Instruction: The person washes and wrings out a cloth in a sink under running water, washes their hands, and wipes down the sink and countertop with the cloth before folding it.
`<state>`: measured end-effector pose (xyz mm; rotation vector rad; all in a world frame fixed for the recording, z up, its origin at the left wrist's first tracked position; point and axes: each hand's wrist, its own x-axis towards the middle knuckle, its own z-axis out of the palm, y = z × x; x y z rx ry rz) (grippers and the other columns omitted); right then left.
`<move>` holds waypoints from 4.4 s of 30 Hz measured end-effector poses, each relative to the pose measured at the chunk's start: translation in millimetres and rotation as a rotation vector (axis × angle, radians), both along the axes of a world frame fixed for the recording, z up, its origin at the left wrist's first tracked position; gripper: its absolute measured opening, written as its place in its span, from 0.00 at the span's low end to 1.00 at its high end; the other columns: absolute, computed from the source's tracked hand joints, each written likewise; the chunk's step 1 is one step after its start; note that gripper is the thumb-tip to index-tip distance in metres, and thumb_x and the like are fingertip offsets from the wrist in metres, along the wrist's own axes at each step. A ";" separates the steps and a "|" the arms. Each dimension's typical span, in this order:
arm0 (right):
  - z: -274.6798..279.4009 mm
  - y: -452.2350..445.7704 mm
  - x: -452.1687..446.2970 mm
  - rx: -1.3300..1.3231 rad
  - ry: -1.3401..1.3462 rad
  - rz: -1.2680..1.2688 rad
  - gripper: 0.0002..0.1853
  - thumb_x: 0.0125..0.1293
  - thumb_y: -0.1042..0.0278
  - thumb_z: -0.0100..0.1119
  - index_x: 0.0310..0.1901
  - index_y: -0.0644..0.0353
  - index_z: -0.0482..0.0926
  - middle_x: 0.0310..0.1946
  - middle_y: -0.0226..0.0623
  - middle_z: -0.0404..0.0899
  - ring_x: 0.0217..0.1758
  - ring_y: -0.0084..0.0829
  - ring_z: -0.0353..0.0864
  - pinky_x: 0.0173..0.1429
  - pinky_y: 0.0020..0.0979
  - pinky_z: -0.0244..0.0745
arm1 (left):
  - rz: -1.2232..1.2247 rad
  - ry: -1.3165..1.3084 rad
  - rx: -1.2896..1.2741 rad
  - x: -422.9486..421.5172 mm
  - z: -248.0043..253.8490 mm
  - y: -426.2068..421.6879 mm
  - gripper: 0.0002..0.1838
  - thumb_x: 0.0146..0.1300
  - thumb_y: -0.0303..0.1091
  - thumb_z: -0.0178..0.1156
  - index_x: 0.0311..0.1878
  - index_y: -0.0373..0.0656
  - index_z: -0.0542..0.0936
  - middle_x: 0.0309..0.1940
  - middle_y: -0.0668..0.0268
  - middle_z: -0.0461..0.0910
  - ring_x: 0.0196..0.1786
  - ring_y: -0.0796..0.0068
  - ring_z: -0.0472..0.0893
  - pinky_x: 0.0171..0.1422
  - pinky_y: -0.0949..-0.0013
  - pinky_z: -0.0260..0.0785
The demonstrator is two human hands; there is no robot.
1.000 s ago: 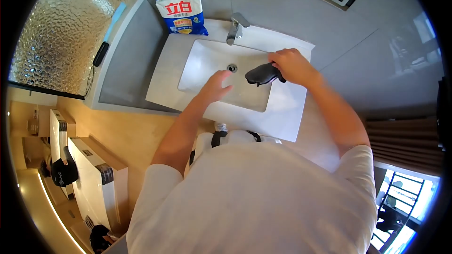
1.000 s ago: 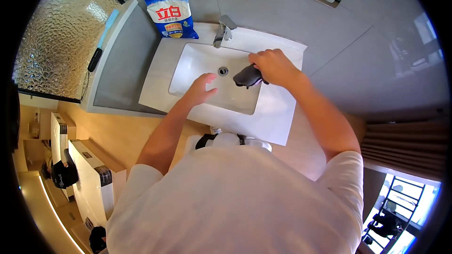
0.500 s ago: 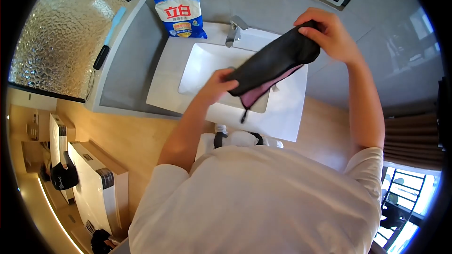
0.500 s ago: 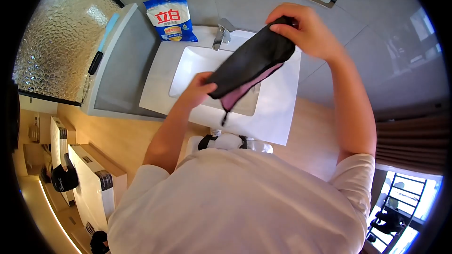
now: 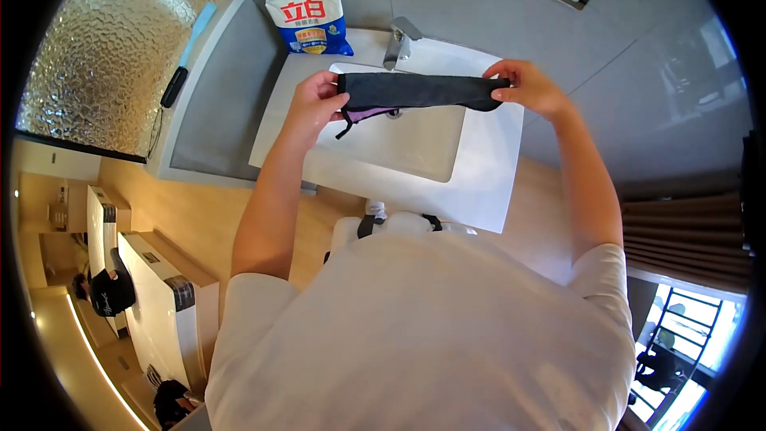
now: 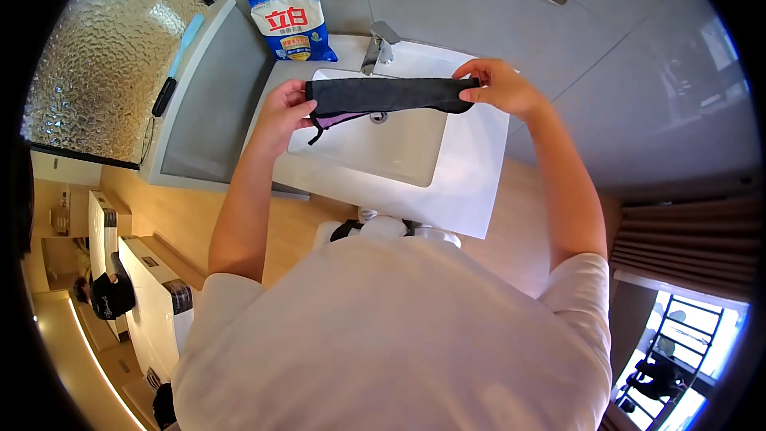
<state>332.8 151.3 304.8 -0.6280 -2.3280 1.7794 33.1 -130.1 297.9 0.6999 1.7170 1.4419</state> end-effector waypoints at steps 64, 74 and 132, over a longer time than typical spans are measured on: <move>-69.7 -54.9 -22.9 -0.454 0.144 -0.435 0.12 0.70 0.77 0.60 0.54 0.61 0.81 0.43 0.32 0.83 0.48 0.24 0.81 0.51 0.30 0.78 | 0.267 -0.648 -0.134 -18.1 -118.9 -18.4 0.28 0.58 0.18 0.65 0.63 0.37 0.72 0.48 0.50 0.80 0.49 0.56 0.83 0.52 0.57 0.79; -103.9 -57.6 -36.5 -0.321 0.051 -0.462 0.15 0.61 0.84 0.65 0.51 0.67 0.83 0.39 0.36 0.83 0.41 0.26 0.80 0.47 0.28 0.76 | 0.193 0.271 -0.224 -12.9 -120.2 -22.0 0.20 0.54 0.16 0.64 0.53 0.38 0.82 0.45 0.58 0.83 0.41 0.68 0.83 0.48 0.65 0.77; -74.0 -25.7 -56.5 0.603 -0.189 -0.061 0.10 0.66 0.66 0.65 0.45 0.62 0.82 0.43 0.47 0.82 0.48 0.46 0.81 0.52 0.40 0.77 | 0.041 0.652 0.147 -17.9 -51.9 -51.9 0.12 0.68 0.18 0.58 0.53 0.39 0.76 0.35 0.67 0.77 0.34 0.78 0.76 0.43 0.75 0.73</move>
